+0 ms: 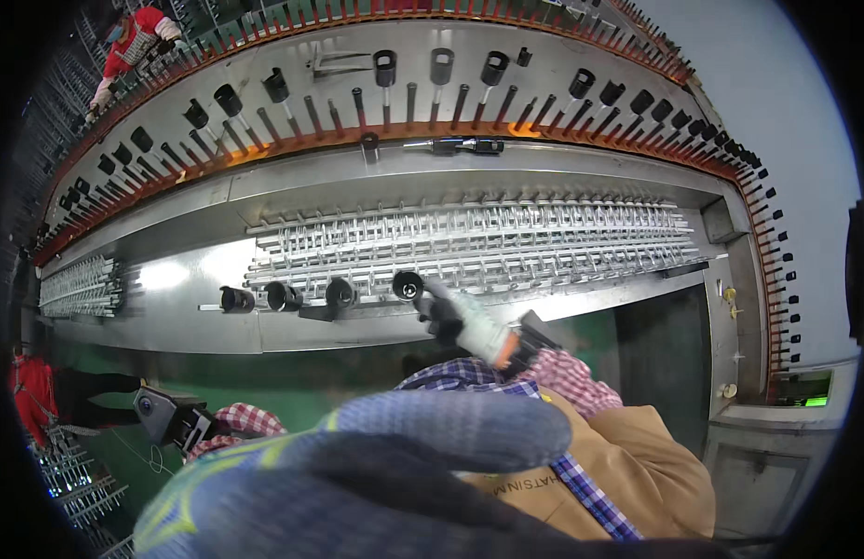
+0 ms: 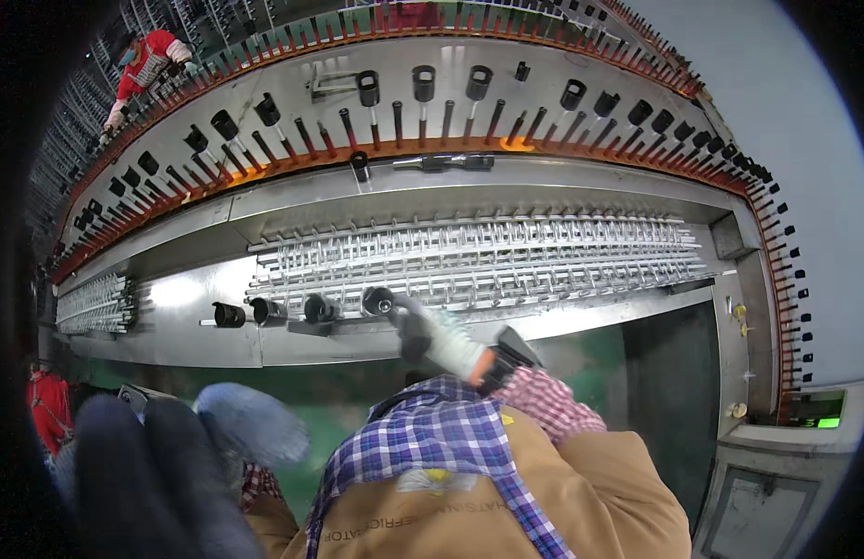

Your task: Manually picking black plastic components and mounting them onto metal prongs on a moving overhead rack system.

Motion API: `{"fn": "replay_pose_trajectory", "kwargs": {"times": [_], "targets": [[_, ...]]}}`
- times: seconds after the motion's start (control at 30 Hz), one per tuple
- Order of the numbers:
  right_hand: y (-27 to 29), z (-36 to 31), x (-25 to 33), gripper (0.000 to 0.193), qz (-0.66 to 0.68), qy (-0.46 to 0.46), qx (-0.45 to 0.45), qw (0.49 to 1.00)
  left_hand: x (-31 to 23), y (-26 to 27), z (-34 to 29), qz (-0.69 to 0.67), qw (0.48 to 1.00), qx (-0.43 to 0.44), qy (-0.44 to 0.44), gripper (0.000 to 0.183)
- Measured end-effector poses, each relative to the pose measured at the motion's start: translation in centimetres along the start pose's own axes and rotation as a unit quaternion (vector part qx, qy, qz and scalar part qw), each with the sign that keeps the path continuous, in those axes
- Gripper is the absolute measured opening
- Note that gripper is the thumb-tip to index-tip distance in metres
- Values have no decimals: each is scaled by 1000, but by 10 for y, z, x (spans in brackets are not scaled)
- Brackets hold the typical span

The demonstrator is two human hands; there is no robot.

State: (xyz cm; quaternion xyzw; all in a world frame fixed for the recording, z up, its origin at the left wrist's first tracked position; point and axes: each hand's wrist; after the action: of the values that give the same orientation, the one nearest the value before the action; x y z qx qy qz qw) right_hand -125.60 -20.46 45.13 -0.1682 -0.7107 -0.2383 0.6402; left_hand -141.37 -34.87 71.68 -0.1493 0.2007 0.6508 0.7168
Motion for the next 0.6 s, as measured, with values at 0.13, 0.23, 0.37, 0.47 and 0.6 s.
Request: {"fn": "replay_pose_trajectory", "kwargs": {"times": [0.13, 0.23, 0.37, 0.47, 0.6], "targets": [[28, -8, -3, 25, 145, -296, -111, 938, 1, -7, -5, -12, 1000, 6, -4, 30], [27, -13, -39, 33, 100, -257, -99, 956, 4, -13, -4, -33, 999, 15, -13, 29], [14, -12, -55, 34, 87, -264, -106, 955, 12, -29, -3, -48, 999, 17, -16, 29], [18, -9, -61, 35, 103, -309, -81, 942, 24, -44, 0, -51, 998, 17, -19, 29], [75, -18, -20, 41, 81, -166, 158, 970, 41, -69, -1, -32, 999, 14, -17, 29]]}}
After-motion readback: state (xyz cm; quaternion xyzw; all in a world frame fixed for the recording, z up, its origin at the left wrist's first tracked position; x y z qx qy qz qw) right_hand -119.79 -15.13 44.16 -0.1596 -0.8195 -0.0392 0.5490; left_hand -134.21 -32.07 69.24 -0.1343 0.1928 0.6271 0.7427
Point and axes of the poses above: each hand's wrist, its own z-axis towards the middle knuckle, its own y-axis out of the back of the hand, x = y × z, and after that the axes turned 3 degrees about z, right-handed
